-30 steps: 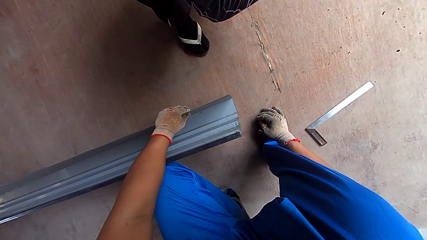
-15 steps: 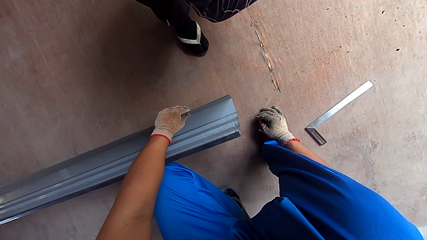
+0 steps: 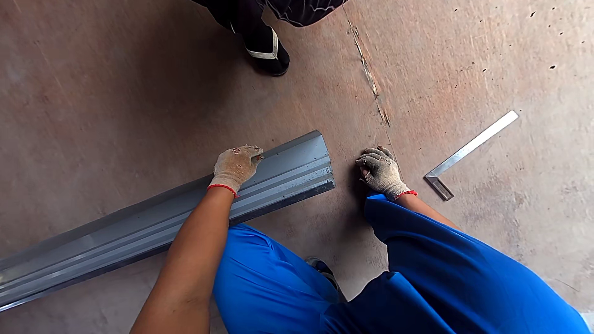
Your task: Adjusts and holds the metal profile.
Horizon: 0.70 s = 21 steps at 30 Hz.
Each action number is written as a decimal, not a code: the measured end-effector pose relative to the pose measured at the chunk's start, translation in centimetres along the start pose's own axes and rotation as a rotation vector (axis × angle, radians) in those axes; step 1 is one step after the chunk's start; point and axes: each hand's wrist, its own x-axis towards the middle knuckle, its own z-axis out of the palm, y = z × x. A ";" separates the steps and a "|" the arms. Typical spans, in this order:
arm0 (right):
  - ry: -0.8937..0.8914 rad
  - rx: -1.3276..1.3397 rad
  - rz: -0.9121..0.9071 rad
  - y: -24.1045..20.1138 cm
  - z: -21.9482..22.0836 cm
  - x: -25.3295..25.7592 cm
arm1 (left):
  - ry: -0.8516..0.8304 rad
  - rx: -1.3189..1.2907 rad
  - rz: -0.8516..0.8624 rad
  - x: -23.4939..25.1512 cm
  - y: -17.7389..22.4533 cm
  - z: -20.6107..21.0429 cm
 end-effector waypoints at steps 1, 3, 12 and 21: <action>0.001 0.000 -0.001 0.0 0.0 0.0 | 0.005 -0.002 0.005 0.0 0.0 0.0; -0.001 -0.003 -0.004 0.0 -0.1 0.0 | 0.013 -0.003 0.013 0.0 -0.1 0.1; -0.006 0.000 -0.003 0.1 0.1 0.0 | -0.005 -0.011 0.004 0.0 -0.1 -0.1; 0.013 0.008 0.002 0.0 -0.1 0.3 | 0.007 -0.021 0.003 -0.1 0.0 -0.1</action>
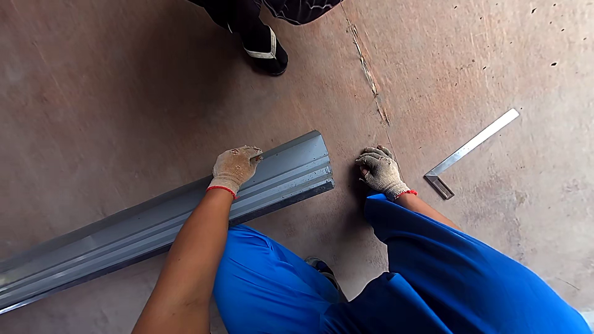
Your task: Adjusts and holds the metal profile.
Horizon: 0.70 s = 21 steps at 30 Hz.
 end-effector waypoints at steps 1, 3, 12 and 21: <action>0.001 0.003 -0.001 0.0 0.0 0.0 | 0.002 -0.004 -0.002 0.0 0.0 0.0; 0.002 0.008 -0.001 0.0 0.0 0.0 | 0.004 -0.008 -0.001 0.0 0.0 0.1; -0.012 0.005 0.007 0.0 -0.1 0.0 | 0.002 -0.002 -0.006 0.0 0.3 -0.3; -0.012 0.003 0.001 0.1 0.0 -0.1 | 0.004 -0.007 -0.008 0.2 -0.2 0.4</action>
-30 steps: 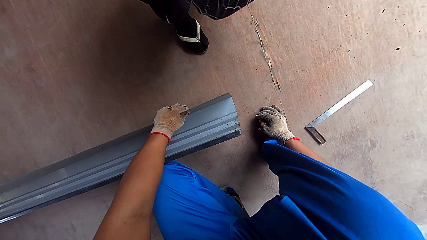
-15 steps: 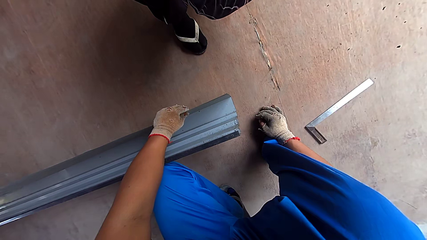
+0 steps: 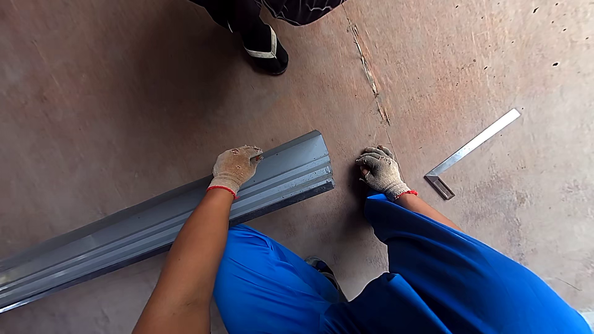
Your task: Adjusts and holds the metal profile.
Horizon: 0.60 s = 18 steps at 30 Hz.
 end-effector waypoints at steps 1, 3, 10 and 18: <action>0.002 -0.001 -0.001 0.1 0.0 0.1 | -0.003 -0.002 -0.004 0.0 0.1 -0.1; 0.003 -0.001 0.000 0.1 0.0 0.1 | -0.003 -0.002 -0.007 -0.2 0.3 -0.3; 0.017 0.007 0.000 0.0 0.1 0.1 | 0.001 -0.002 -0.005 -0.2 0.4 -0.3; 0.000 -0.002 -0.006 0.1 0.1 -0.2 | 0.002 0.003 -0.011 -0.1 0.2 0.0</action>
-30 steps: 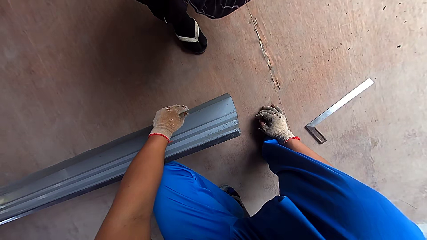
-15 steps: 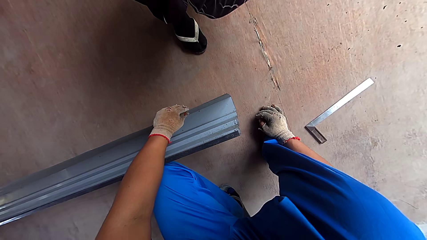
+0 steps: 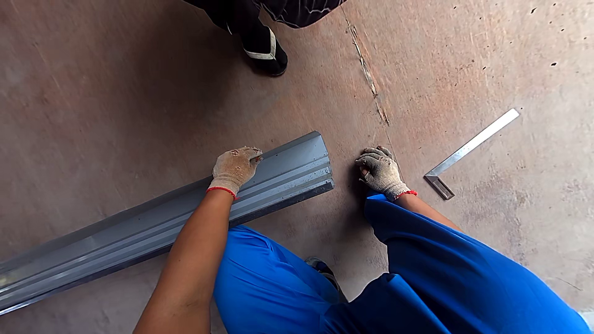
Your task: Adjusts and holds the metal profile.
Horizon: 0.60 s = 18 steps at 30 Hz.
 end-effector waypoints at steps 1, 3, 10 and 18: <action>0.001 0.001 -0.002 0.0 0.0 0.0 | 0.000 -0.003 -0.001 -0.1 0.0 0.0; 0.004 0.003 -0.004 0.0 0.0 0.0 | 0.003 -0.002 0.007 -0.1 0.0 -0.1; 0.003 -0.004 -0.005 0.0 0.1 0.0 | -0.005 0.007 -0.002 -0.1 0.1 -0.1; 0.005 -0.001 0.005 0.0 0.0 0.3 | -0.001 0.003 0.000 -0.2 0.3 -0.3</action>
